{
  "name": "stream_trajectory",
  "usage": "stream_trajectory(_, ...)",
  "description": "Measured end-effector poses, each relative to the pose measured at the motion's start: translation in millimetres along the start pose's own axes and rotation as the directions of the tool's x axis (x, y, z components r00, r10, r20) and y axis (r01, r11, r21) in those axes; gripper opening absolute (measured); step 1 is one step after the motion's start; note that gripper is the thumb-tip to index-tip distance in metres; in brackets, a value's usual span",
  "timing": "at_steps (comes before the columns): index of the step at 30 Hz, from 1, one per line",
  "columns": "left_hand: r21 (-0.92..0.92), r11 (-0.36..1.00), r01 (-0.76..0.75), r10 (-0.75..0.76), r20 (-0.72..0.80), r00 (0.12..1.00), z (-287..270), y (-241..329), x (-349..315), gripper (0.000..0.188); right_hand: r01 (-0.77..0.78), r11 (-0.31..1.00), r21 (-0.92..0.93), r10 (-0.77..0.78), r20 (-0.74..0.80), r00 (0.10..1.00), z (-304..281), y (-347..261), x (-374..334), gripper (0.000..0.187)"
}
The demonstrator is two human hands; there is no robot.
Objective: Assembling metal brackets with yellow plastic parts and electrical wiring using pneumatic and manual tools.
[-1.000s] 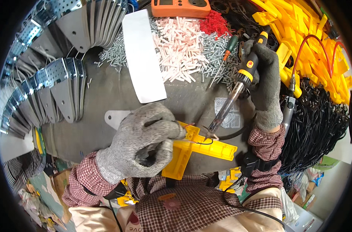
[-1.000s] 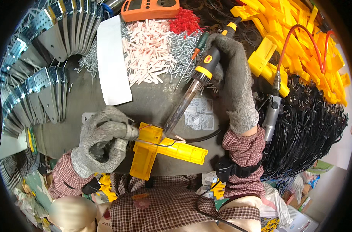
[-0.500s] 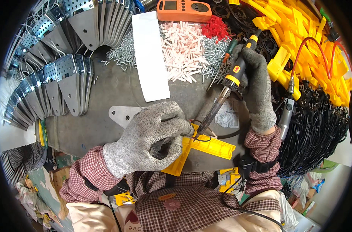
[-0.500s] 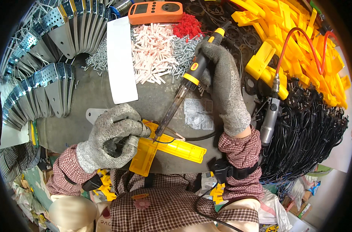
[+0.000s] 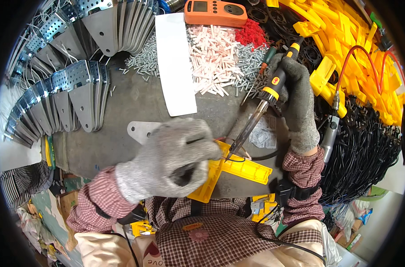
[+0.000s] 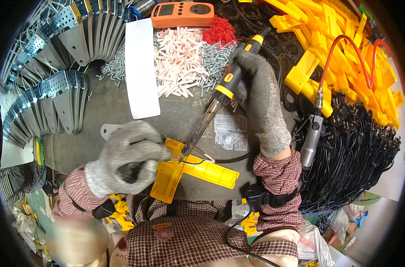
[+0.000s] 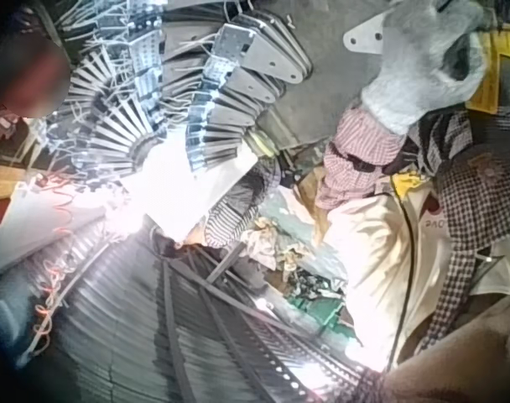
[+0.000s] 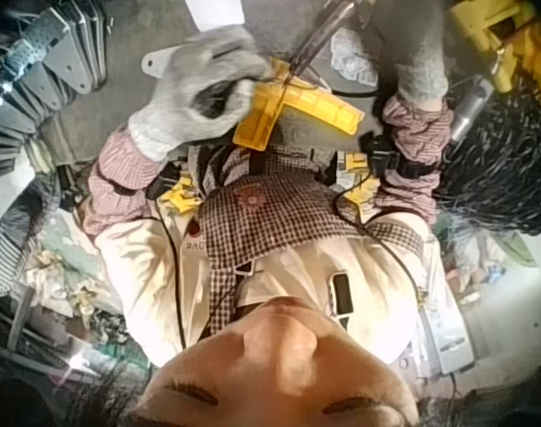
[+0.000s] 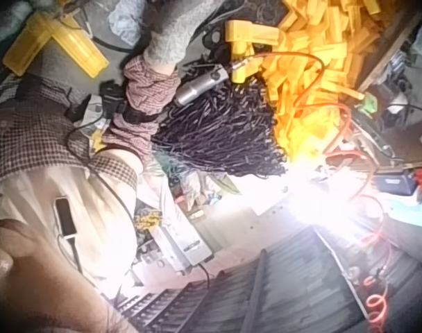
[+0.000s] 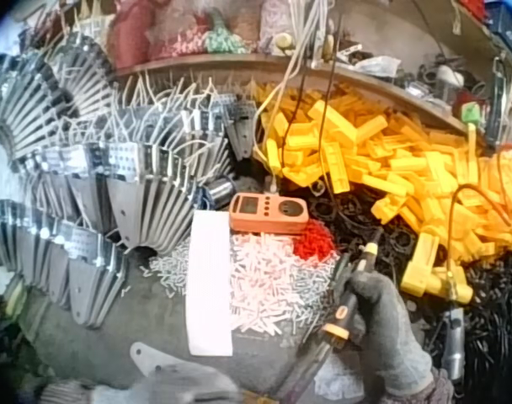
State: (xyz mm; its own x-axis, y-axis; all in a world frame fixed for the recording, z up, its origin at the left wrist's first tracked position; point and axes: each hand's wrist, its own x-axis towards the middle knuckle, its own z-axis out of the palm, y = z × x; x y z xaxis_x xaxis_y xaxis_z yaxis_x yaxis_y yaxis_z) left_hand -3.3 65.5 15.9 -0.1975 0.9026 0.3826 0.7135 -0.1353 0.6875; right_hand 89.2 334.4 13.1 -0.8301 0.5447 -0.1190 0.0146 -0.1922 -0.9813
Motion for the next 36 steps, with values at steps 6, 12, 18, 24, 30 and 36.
stream_trajectory(6, 0.681, 0.723, 0.121, -0.193, 0.030, 0.981, -76, -16, -39, 0.019, -0.014, 1.000, -0.019, 0.013, -0.053, 0.998, 3, -6, -4, 0.027)
stream_trajectory(12, 0.562, 0.811, 0.161, -0.171, -0.035, 0.985, -49, 9, -40, 0.020, -0.002, 1.000, -0.026, 0.001, -0.027, 1.000, -4, -11, -3, 0.027)
stream_trajectory(18, 0.321, 0.947, 0.011, -0.060, 0.142, 0.988, 16, 22, 11, 0.031, 0.328, 0.916, 0.231, -0.288, -0.188, 0.939, -49, -38, -3, 0.025)
stream_trajectory(24, 0.161, 0.987, 0.006, -0.037, 0.187, 0.982, 3, 14, 15, 0.022, 0.577, 0.557, -0.597, -0.734, -0.030, 0.678, -15, -32, 13, 0.030)
stream_trajectory(30, 0.588, 0.715, -0.378, 0.142, 0.408, 0.902, -1, 30, 34, 0.042, 0.562, 0.242, -0.791, -0.784, 0.182, 0.594, 0, -23, 107, 0.034)
stream_trajectory(36, 0.248, 0.944, -0.219, 0.022, 0.614, 0.789, 49, 34, 94, 0.044, 0.081, -0.161, -0.984, -0.511, 0.153, 0.846, 14, -37, 122, 0.029)
